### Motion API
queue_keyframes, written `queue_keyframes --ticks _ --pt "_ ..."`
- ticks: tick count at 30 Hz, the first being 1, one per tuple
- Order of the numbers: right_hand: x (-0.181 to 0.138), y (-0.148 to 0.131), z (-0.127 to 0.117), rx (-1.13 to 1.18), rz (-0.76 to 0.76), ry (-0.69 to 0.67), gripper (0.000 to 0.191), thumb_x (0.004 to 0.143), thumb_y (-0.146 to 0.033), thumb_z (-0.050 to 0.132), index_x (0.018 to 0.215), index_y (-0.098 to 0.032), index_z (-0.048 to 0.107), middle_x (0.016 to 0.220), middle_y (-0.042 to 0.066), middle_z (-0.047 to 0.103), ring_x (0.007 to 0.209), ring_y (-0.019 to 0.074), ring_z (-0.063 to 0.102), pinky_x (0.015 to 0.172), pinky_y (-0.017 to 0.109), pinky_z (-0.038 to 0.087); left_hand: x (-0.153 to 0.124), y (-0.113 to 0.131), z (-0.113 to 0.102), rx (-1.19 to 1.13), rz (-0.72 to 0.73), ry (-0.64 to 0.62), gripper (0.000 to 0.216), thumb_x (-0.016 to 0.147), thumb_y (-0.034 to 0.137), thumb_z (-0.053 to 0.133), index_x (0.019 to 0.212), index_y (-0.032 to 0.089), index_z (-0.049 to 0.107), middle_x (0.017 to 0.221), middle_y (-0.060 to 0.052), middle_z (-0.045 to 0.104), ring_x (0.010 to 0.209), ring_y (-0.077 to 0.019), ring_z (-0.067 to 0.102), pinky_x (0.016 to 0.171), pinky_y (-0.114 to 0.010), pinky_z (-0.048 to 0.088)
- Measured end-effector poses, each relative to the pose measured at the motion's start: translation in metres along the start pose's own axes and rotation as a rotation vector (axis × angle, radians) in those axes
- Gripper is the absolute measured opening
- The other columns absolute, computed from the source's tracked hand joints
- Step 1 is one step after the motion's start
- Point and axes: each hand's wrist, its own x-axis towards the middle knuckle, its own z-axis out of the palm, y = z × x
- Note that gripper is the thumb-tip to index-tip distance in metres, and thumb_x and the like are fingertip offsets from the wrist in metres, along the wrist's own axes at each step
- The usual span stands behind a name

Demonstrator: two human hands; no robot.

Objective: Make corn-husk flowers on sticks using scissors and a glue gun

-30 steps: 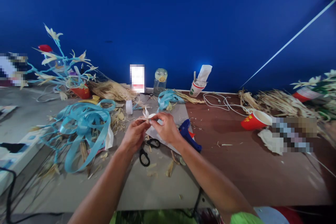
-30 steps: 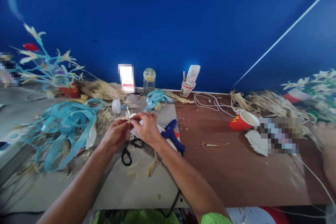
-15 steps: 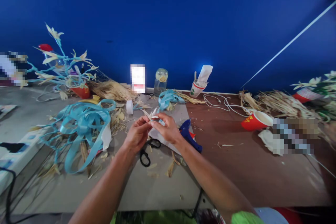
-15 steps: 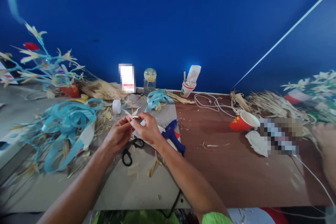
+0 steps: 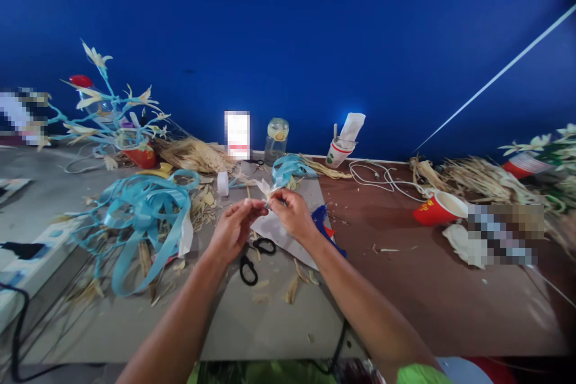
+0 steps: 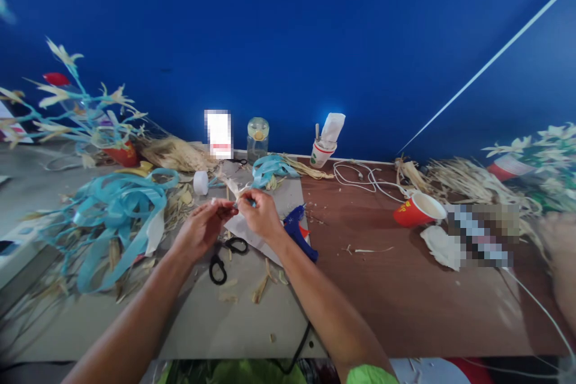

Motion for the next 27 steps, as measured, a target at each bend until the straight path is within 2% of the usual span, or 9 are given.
queue_keyframes --ticks 4,9,13,17,21,27 --pt "-0.002 -0.003 0.001 -0.006 -0.030 -0.104 0.013 0.071 -0.026 0.051 0.067 -0.017 0.060 0.070 0.000 0.062 0.068 0.0134 0.056 0.068 0.024 0.044 0.002 -0.001 -0.001 -0.015 -0.044 0.026 0.018 0.064 0.025 0.076 0.077 0.016 0.068 0.072 -0.001 0.066 0.064 -0.0104 0.059 0.072 -0.025 0.045" --pt "-0.002 -0.002 0.003 -0.133 -0.036 -0.169 0.014 0.074 -0.023 0.052 0.074 -0.017 0.064 0.075 0.001 0.067 0.070 0.0144 0.059 0.069 0.025 0.045 0.005 -0.003 -0.005 0.017 -0.109 -0.032 0.023 0.059 0.019 0.078 0.080 0.013 0.072 0.078 -0.006 0.069 0.071 -0.0129 0.060 0.071 -0.024 0.045" --pt "-0.001 0.002 0.006 -0.387 -0.110 -0.127 0.011 0.075 -0.017 0.055 0.072 -0.018 0.065 0.079 0.005 0.071 0.078 0.0179 0.062 0.081 0.031 0.042 0.007 -0.008 -0.007 0.062 -0.132 0.026 0.023 0.055 0.018 0.079 0.076 0.012 0.072 0.067 -0.004 0.067 0.062 -0.0112 0.057 0.061 -0.022 0.043" --pt "-0.003 0.001 0.007 -0.556 -0.199 -0.100 0.011 0.077 -0.016 0.057 0.069 -0.019 0.064 0.079 0.005 0.071 0.082 0.0189 0.061 0.087 0.034 0.036 0.007 -0.012 -0.009 0.047 -0.130 0.078 0.019 0.054 0.019 0.080 0.067 0.011 0.069 0.068 -0.004 0.065 0.062 -0.0096 0.057 0.064 -0.022 0.043" --pt "-0.006 -0.001 0.007 -0.614 -0.276 -0.078 0.012 0.079 -0.015 0.055 0.072 -0.020 0.065 0.079 0.005 0.070 0.084 0.0193 0.060 0.089 0.036 0.033 0.005 -0.010 -0.008 0.046 -0.140 0.055 0.019 0.055 0.020 0.081 0.065 0.011 0.068 0.066 -0.003 0.065 0.063 -0.0101 0.057 0.068 -0.024 0.043" --pt "-0.008 -0.003 0.009 -0.577 -0.282 0.004 0.010 0.077 -0.017 0.057 0.073 -0.020 0.065 0.076 0.004 0.068 0.081 0.0190 0.060 0.095 0.037 0.030 0.002 -0.003 0.001 0.058 -0.055 0.077 0.019 0.053 0.022 0.081 0.063 0.014 0.068 0.064 -0.001 0.065 0.062 -0.0106 0.055 0.064 -0.024 0.041"
